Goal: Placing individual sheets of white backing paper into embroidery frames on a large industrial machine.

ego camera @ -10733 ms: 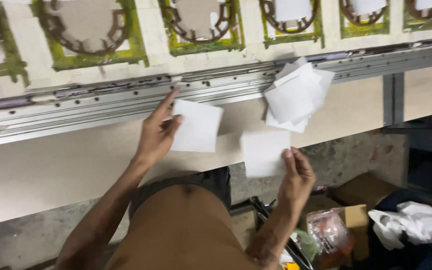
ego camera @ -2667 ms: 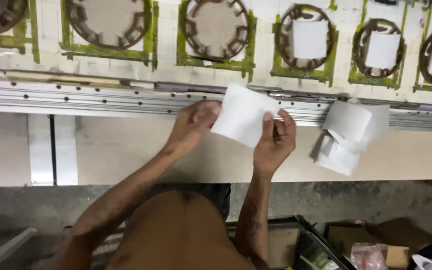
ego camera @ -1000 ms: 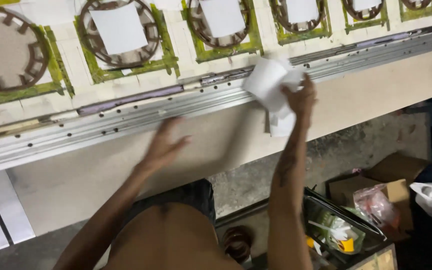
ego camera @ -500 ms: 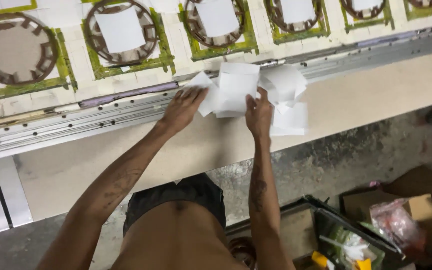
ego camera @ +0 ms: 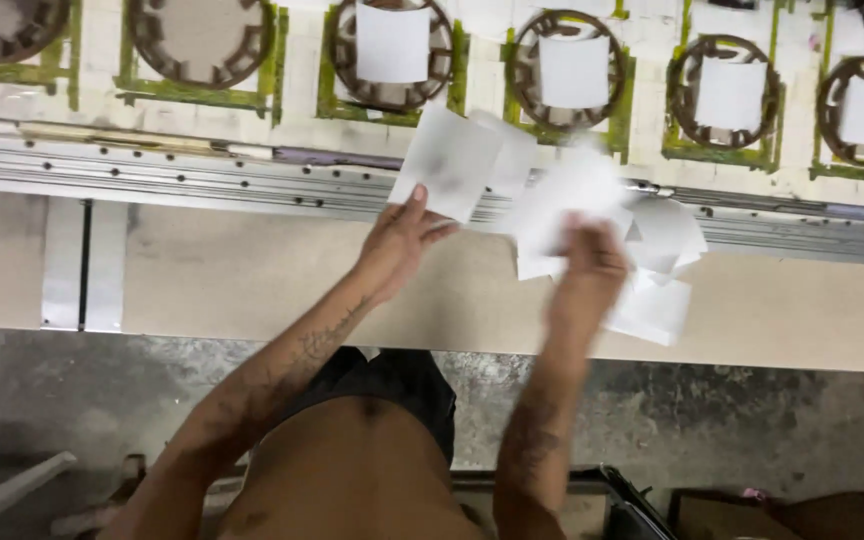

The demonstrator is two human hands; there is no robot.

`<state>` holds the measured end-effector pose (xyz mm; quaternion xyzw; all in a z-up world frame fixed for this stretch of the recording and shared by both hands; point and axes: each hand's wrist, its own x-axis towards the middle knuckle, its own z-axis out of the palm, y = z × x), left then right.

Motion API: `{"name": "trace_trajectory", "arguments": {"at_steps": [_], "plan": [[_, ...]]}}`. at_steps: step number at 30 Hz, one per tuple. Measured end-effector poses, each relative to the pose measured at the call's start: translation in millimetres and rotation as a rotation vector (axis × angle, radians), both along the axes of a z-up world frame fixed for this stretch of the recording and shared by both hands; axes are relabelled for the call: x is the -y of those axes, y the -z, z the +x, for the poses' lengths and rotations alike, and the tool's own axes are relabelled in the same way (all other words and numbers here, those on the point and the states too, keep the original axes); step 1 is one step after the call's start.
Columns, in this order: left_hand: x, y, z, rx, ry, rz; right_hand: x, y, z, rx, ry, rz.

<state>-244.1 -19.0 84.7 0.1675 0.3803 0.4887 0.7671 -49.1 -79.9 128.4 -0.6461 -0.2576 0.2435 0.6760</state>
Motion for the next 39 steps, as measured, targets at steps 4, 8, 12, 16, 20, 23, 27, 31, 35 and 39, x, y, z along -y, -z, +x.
{"name": "trace_trajectory", "arguments": {"at_steps": [4, 8, 12, 16, 20, 23, 27, 31, 35, 39], "plan": [[11.0, 14.2, -14.9, 0.183, 0.17, 0.046, -26.1, -0.1, -85.0, -0.205, -0.111, -0.128], [9.0, 5.4, -62.1, 0.358, 0.235, 0.132, -33.4, 16.5, -125.2, -0.175, -0.111, -0.099], [-25.2, 4.7, -139.1, 0.144, 0.157, 0.18, -38.4, 33.0, -155.6, -0.027, -0.17, -0.033], [-62.1, 8.2, -224.1, -0.612, 0.172, 0.389, -62.9, 0.4, -236.9, 0.101, -0.216, -0.151], [-93.9, 15.2, -303.5, -0.804, 0.189, 0.432, -94.9, 31.0, -301.3, 0.166, -0.248, -0.216], [-121.2, 16.4, -350.2, -0.778, 0.113, 0.398, -123.1, 59.9, -327.9, 0.27, -0.344, -0.261], [-177.6, 46.2, -394.4, -0.796, 0.1, 0.309, -189.9, 70.4, -365.2, 0.537, -0.402, -0.254], [-264.9, 77.4, -406.4, -0.852, 0.01, 0.535, -280.9, 117.9, -375.9, 0.674, -0.348, -0.244], [-329.8, 107.3, -408.8, -0.978, 0.014, 0.572, -357.1, 151.4, -371.0, 0.625, -0.386, -0.34], [-324.1, 128.6, -421.1, -0.637, -0.105, 0.557, -384.5, 221.2, -364.4, 0.861, -0.281, -0.263]]}}
